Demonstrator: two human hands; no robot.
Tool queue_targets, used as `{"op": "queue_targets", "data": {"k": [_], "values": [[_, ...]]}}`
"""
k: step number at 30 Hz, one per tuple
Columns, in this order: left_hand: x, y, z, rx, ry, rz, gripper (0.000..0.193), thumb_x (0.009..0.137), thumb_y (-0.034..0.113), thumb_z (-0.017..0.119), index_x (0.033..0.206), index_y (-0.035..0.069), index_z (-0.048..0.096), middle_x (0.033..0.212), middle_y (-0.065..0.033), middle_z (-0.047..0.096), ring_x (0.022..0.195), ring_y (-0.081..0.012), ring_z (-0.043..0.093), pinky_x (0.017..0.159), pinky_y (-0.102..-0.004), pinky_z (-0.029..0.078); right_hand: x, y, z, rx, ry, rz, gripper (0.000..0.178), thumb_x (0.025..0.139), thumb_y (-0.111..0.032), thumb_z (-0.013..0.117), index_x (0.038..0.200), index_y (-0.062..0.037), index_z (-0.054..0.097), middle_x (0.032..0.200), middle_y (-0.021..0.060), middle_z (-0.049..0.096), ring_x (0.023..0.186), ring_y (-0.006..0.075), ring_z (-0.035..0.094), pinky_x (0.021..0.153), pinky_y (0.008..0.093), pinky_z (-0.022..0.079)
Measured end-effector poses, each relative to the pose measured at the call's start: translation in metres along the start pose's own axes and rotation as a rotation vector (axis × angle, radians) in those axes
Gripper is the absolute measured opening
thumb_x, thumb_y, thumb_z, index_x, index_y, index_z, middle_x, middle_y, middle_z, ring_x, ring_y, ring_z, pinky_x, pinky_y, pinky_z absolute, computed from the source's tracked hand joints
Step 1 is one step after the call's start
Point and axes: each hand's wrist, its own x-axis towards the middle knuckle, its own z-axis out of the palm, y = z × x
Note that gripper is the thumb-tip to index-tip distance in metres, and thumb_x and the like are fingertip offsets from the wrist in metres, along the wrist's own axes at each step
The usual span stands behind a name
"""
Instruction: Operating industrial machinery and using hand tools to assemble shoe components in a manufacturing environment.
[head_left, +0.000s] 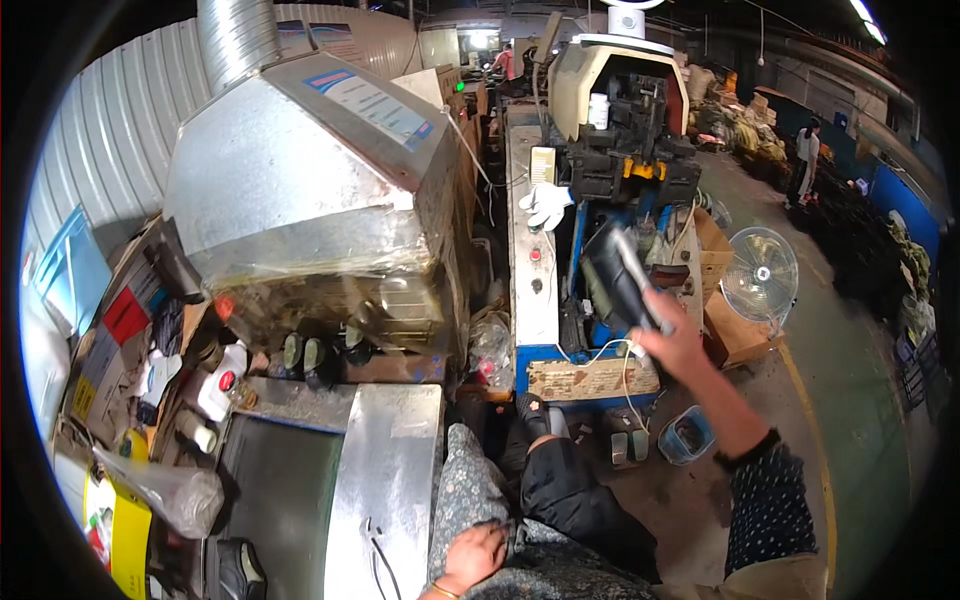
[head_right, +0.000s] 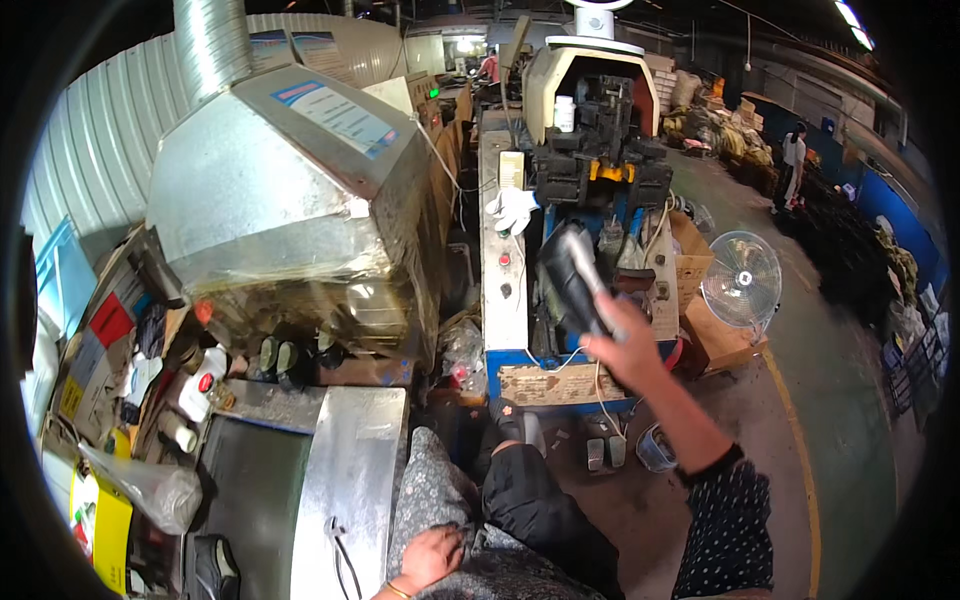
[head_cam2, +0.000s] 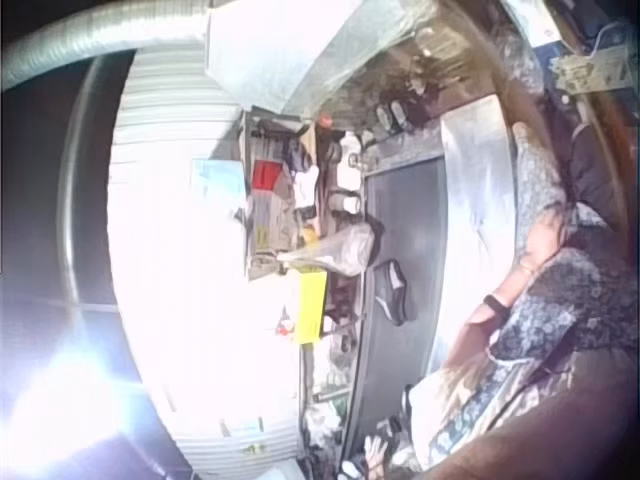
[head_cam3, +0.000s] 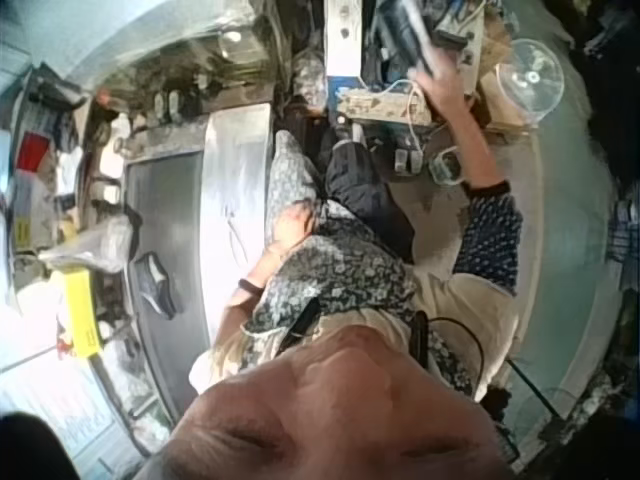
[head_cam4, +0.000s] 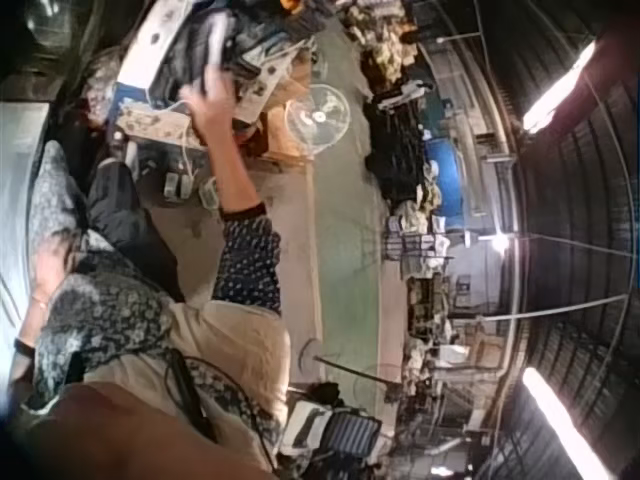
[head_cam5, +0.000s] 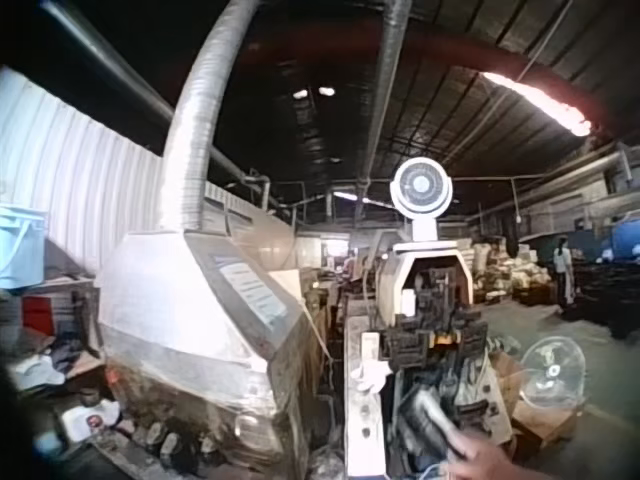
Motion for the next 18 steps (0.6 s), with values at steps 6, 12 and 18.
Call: {"op": "queue_targets", "data": {"k": [6,12,18], "values": [[0.017,0.003,0.016,0.083,-0.125,-0.076,0.034,0.092,0.029,0.058,0.113,0.003,0.064,0.118,-0.0195,0.062,0.104,-0.0385,0.06,0.091,-0.0478,0.048,0.14,0.097,-0.042,-0.408,0.383,-0.03,0.065,0.071,-0.035,0.078,0.129,-0.0112,0.063,0.105,0.0228,0.062,0.099,0.036,0.062,0.085,0.0394,0.049],[0.038,-0.001,0.01,0.201,-0.03,0.006,0.023,0.081,0.026,0.068,0.097,0.01,0.071,0.101,-0.0047,0.068,0.091,-0.0241,0.064,0.08,-0.0365,0.051,0.195,0.117,-0.048,-0.592,0.202,0.401,0.077,0.063,-0.052,0.072,0.134,-0.0234,0.06,0.117,0.0224,0.064,0.109,0.0366,0.063,0.096,0.0406,0.048],[0.048,0.005,0.006,0.196,-0.028,-0.029,0.022,0.08,0.023,0.068,0.098,0.01,0.071,0.101,-0.0049,0.068,0.089,-0.024,0.063,0.079,-0.0368,0.05,0.204,0.116,-0.067,-0.445,0.087,0.432,0.083,0.062,-0.047,0.075,0.137,-0.0182,0.058,0.125,0.019,0.064,0.114,0.029,0.063,0.099,0.0338,0.046]]}}
